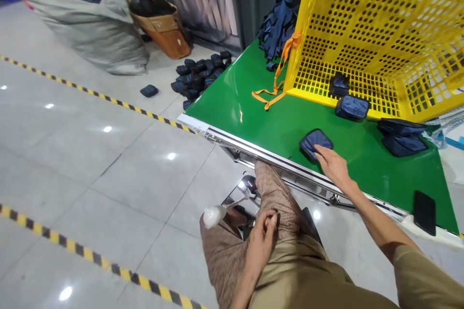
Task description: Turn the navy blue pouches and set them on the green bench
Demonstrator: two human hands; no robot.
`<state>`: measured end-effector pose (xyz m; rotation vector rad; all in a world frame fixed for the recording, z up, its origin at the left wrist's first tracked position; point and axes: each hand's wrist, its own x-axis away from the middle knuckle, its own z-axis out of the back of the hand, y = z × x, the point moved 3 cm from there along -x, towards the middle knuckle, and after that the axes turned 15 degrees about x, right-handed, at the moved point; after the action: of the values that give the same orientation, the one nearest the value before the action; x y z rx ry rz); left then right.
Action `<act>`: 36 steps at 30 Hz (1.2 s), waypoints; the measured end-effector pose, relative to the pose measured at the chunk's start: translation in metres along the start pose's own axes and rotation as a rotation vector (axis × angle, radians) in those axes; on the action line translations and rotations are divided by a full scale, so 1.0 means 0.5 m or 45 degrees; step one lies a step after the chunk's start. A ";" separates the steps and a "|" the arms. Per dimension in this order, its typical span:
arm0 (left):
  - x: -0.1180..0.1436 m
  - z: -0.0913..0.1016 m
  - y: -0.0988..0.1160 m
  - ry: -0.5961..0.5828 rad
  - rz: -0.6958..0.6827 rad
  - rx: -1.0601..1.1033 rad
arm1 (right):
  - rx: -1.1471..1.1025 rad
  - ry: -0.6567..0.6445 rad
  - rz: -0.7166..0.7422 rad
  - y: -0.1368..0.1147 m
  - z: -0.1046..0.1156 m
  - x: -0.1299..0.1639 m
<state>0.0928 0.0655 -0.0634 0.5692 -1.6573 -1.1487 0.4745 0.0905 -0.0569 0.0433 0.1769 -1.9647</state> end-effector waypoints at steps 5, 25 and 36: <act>-0.017 -0.023 0.081 -0.013 -0.089 0.222 | -0.350 -0.073 0.224 -0.223 0.059 0.063; 0.047 -0.015 0.089 0.073 -0.391 0.057 | -0.738 -0.162 -0.154 -0.291 0.060 0.118; 0.088 -0.004 0.152 -0.012 -0.821 -0.125 | -0.573 0.097 0.063 -0.387 0.184 0.178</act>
<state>0.0892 0.0629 0.0244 1.0811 -1.4479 -1.6788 0.2668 0.0695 0.0439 -0.1697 0.6569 -1.8347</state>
